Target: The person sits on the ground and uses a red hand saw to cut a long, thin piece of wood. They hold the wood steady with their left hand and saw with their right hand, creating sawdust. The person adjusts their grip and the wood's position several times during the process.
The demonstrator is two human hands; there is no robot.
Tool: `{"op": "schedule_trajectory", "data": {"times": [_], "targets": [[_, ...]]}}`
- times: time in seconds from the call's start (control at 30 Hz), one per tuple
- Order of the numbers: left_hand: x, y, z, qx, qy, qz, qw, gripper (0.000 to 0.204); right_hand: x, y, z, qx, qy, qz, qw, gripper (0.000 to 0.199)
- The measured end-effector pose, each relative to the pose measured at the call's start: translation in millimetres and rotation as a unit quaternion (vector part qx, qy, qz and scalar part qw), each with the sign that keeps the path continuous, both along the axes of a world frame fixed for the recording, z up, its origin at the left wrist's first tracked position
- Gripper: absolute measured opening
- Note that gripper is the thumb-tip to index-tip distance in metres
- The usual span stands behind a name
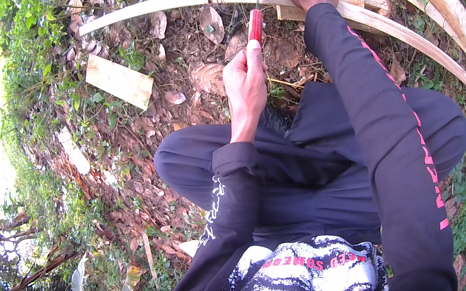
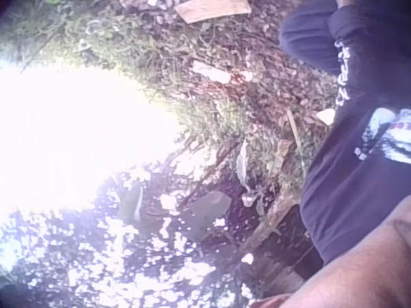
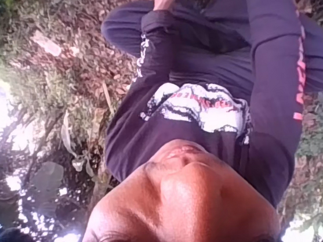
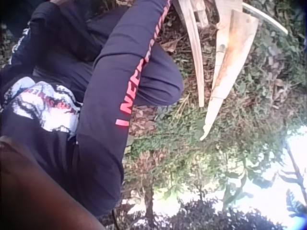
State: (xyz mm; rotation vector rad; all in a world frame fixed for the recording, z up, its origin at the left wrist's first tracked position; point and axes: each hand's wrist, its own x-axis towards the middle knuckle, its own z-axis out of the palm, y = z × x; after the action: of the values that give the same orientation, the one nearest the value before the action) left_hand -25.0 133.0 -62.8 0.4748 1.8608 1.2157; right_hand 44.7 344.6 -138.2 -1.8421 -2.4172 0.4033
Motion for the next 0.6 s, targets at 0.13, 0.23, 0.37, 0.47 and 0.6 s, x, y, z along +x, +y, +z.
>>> {"op": "schedule_trajectory", "data": {"times": [0.13,0.23,0.37,0.47,0.6], "targets": [[11,-34,-3,-0.002,-0.011,0.02,1.0,0.044,3,1,0,0.002,0.005,-0.001,1.0,0.076],[15,-56,1,-0.009,-0.039,0.03,0.999,0.042,4,0,3,-0.008,0.004,0.005,1.0,0.077],[5,-29,-11,0.004,-0.001,0.007,1.0,0.044,3,-3,1,0.008,0.013,0.002,1.0,0.077],[0,-4,-6,0.005,0.017,0.003,1.0,0.044,1,-2,3,0.001,0.019,-0.001,1.0,0.075],[6,-30,1,-0.007,-0.011,0.0,1.0,0.041,3,1,2,-0.01,0.01,-0.004,1.0,0.074]]}}
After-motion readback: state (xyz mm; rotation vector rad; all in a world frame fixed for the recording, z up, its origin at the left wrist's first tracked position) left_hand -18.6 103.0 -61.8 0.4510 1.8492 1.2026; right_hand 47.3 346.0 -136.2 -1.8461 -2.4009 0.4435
